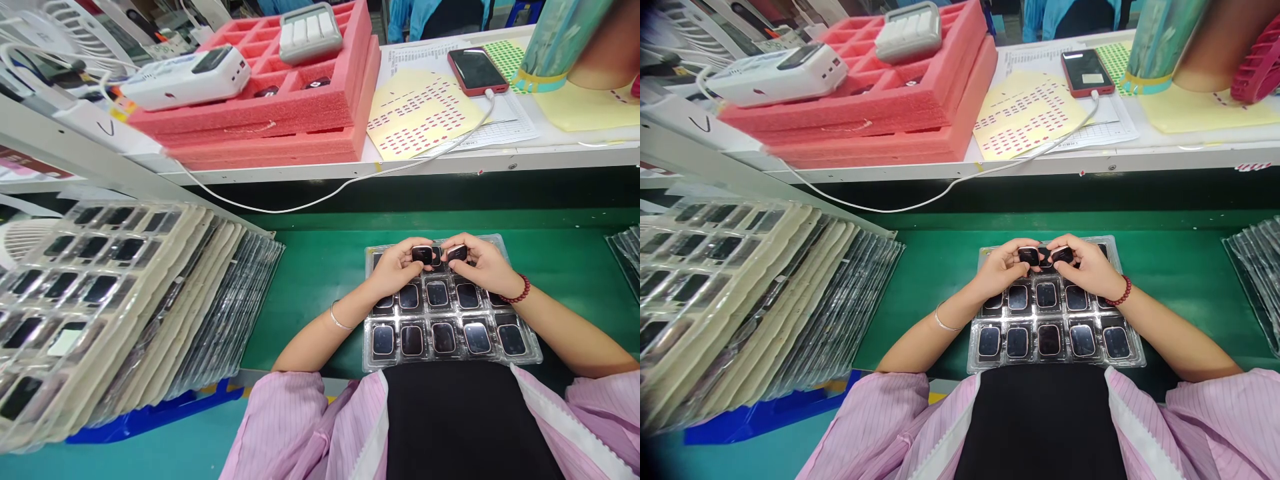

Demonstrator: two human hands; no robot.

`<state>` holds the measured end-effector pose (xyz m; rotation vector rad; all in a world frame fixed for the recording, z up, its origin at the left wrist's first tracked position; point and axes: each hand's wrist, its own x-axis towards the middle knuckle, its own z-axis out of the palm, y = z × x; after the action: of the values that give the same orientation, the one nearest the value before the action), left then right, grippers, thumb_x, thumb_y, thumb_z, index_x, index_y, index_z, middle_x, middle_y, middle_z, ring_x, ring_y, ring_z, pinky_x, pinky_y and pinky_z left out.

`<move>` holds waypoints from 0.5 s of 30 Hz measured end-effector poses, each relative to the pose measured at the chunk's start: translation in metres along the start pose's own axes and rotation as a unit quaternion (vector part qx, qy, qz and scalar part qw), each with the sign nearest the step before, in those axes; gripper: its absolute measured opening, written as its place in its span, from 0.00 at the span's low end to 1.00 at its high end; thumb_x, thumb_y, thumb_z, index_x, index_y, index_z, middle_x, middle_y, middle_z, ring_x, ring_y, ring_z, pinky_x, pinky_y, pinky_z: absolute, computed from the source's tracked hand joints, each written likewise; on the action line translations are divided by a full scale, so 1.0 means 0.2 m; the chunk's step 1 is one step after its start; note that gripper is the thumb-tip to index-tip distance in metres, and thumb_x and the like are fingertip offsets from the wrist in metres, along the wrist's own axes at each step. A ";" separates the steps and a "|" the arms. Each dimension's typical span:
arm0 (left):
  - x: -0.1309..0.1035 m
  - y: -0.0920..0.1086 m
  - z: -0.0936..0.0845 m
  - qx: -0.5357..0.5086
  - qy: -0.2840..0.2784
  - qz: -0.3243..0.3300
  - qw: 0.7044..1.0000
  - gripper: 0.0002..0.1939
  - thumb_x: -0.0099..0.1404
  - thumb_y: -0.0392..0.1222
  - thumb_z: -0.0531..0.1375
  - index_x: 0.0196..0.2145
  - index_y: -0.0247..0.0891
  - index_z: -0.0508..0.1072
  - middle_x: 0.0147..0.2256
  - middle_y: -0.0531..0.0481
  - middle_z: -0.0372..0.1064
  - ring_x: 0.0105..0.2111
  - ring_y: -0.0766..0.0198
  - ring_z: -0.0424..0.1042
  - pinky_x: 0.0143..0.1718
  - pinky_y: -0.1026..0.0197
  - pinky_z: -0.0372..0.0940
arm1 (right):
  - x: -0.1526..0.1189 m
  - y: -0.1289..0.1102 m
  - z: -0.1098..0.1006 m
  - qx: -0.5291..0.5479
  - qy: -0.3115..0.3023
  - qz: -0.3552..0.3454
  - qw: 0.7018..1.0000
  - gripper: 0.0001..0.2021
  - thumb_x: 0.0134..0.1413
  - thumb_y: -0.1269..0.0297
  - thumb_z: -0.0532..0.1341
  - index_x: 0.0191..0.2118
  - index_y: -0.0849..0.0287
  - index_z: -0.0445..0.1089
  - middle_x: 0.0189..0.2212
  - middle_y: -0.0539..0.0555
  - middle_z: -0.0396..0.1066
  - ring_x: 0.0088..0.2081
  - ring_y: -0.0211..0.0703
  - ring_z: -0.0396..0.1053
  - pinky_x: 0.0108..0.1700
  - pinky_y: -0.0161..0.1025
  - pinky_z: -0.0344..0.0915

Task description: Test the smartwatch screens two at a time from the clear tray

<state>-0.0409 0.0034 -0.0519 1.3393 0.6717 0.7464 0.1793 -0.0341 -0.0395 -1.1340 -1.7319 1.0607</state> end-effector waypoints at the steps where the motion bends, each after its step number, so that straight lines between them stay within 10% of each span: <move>1: 0.00 0.00 0.00 0.001 -0.001 -0.001 1.000 0.21 0.59 0.33 0.60 0.51 0.36 0.69 0.45 0.43 0.76 0.36 0.63 0.78 0.39 0.62 0.70 | 0.00 0.00 0.00 -0.002 0.001 0.001 1.000 0.13 0.55 0.69 0.61 0.47 0.57 0.70 0.42 0.56 0.76 0.41 0.47 0.76 0.38 0.42 0.72; 15: 0.00 0.00 0.00 -0.001 -0.002 0.000 1.000 0.21 0.59 0.32 0.59 0.51 0.36 0.68 0.44 0.44 0.76 0.35 0.65 0.78 0.37 0.64 0.69 | 0.00 0.01 0.00 0.051 -0.020 0.005 0.998 0.14 0.58 0.70 0.59 0.49 0.55 0.69 0.45 0.56 0.76 0.43 0.46 0.75 0.40 0.42 0.73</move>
<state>-0.0409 0.0038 -0.0528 1.3389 0.6681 0.7450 0.1799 -0.0344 -0.0406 -1.0651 -1.6841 1.1711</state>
